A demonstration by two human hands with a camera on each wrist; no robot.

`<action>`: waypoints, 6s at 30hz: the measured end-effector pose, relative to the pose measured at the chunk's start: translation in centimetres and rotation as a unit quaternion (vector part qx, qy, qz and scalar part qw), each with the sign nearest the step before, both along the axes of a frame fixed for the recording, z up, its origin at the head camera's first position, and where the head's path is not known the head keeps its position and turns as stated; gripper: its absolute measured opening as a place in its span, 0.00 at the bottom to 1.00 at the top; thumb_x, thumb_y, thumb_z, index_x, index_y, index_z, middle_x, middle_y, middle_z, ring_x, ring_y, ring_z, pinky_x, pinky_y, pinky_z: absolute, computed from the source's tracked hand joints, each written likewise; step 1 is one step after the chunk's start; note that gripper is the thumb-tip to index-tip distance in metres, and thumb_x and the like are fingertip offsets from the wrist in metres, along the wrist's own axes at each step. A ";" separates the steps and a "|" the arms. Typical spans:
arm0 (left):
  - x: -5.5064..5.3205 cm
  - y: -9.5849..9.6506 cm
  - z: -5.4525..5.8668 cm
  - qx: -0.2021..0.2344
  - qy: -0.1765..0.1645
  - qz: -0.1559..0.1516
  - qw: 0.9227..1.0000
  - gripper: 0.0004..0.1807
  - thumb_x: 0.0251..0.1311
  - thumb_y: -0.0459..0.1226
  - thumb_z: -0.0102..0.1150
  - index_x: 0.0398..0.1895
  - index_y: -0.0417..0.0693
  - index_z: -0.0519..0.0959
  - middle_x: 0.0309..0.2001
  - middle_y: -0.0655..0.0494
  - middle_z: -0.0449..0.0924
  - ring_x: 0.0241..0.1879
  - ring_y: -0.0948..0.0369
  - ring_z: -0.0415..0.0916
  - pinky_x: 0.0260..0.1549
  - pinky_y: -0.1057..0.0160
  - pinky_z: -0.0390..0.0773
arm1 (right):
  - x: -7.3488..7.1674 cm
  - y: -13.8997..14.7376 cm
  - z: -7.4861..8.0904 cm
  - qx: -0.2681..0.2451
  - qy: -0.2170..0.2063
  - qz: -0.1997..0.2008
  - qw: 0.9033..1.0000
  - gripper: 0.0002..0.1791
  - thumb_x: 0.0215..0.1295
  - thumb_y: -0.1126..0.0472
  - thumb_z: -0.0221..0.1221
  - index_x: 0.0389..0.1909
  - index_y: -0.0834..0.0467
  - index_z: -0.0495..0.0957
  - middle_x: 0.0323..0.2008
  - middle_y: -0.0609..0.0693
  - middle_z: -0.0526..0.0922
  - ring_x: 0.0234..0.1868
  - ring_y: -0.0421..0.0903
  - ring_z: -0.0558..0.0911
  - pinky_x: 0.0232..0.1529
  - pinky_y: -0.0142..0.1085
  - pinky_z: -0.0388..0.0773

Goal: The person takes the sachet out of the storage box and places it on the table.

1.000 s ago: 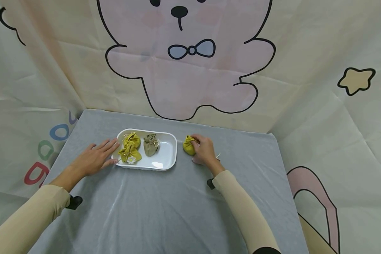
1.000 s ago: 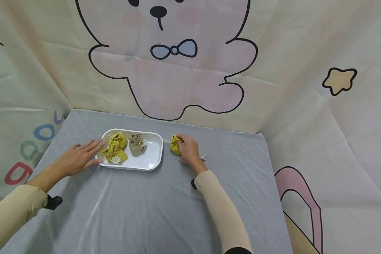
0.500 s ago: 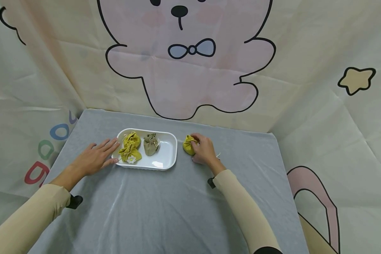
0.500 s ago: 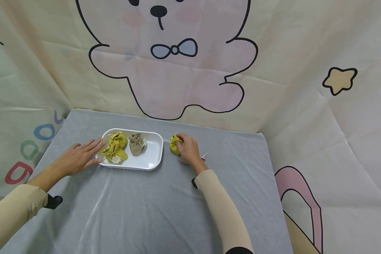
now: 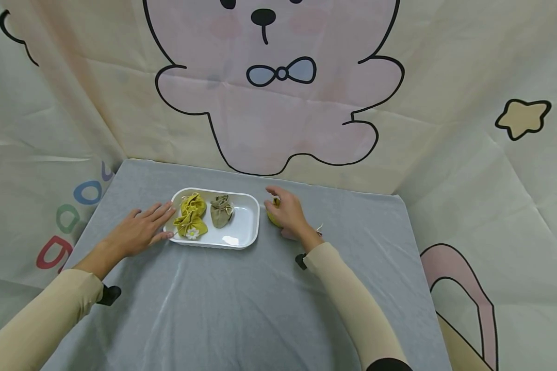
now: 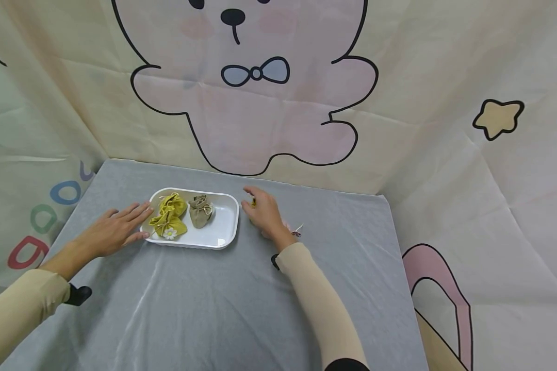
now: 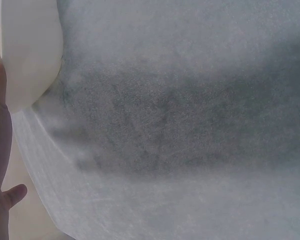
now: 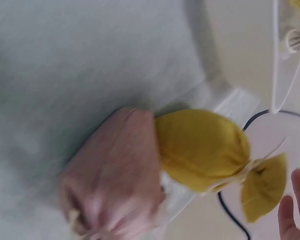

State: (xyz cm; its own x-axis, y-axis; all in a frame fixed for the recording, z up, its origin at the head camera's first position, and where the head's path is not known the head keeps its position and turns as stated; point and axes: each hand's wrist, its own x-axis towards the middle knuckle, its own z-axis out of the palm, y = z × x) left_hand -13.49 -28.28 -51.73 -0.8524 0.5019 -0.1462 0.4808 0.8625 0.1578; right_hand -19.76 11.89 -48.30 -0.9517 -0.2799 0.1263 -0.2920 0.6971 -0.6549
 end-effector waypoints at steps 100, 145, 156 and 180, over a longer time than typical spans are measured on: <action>0.0 0.1 0.1 0.004 -0.015 0.008 1.000 0.41 0.72 0.57 0.49 0.78 0.41 0.55 0.77 0.40 0.51 0.74 0.38 0.50 0.62 0.27 0.56 | -0.2 -10.0 0.5 -0.006 0.010 0.075 0.997 0.07 0.68 0.61 0.62 0.44 0.57 0.83 0.44 0.48 0.87 0.48 0.42 0.84 0.51 0.34 0.77; 0.1 -0.1 -0.3 0.004 -0.006 0.009 1.000 0.41 0.72 0.57 0.49 0.77 0.41 0.56 0.77 0.40 0.51 0.74 0.38 0.51 0.62 0.28 0.56 | 2.9 -1.4 2.0 -0.103 0.206 0.088 0.969 0.08 0.63 0.67 0.66 0.42 0.63 0.83 0.42 0.55 0.86 0.43 0.48 0.85 0.47 0.39 0.81; 0.1 0.1 -0.4 0.007 -0.002 0.008 1.000 0.41 0.72 0.57 0.49 0.77 0.41 0.56 0.77 0.40 0.52 0.73 0.38 0.52 0.61 0.28 0.57 | 4.0 1.3 0.4 -0.088 0.232 0.087 0.965 0.08 0.58 0.69 0.69 0.39 0.64 0.83 0.37 0.56 0.87 0.38 0.50 0.86 0.42 0.44 0.81; 0.1 0.2 -0.2 -0.001 -0.010 0.012 1.000 0.40 0.73 0.56 0.48 0.78 0.41 0.54 0.78 0.40 0.49 0.74 0.38 0.50 0.62 0.28 0.56 | 5.0 3.9 -2.1 -0.080 0.203 0.075 0.973 0.09 0.59 0.69 0.69 0.40 0.63 0.83 0.38 0.56 0.87 0.36 0.49 0.85 0.35 0.41 0.82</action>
State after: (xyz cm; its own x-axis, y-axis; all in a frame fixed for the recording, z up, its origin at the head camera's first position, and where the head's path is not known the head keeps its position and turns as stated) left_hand -13.35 -28.12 -51.95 -0.8612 0.4811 -0.1640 0.4567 0.8740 0.1660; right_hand -14.72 15.81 -50.40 -0.7641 -0.3575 0.5370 -0.6400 0.5248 -0.5613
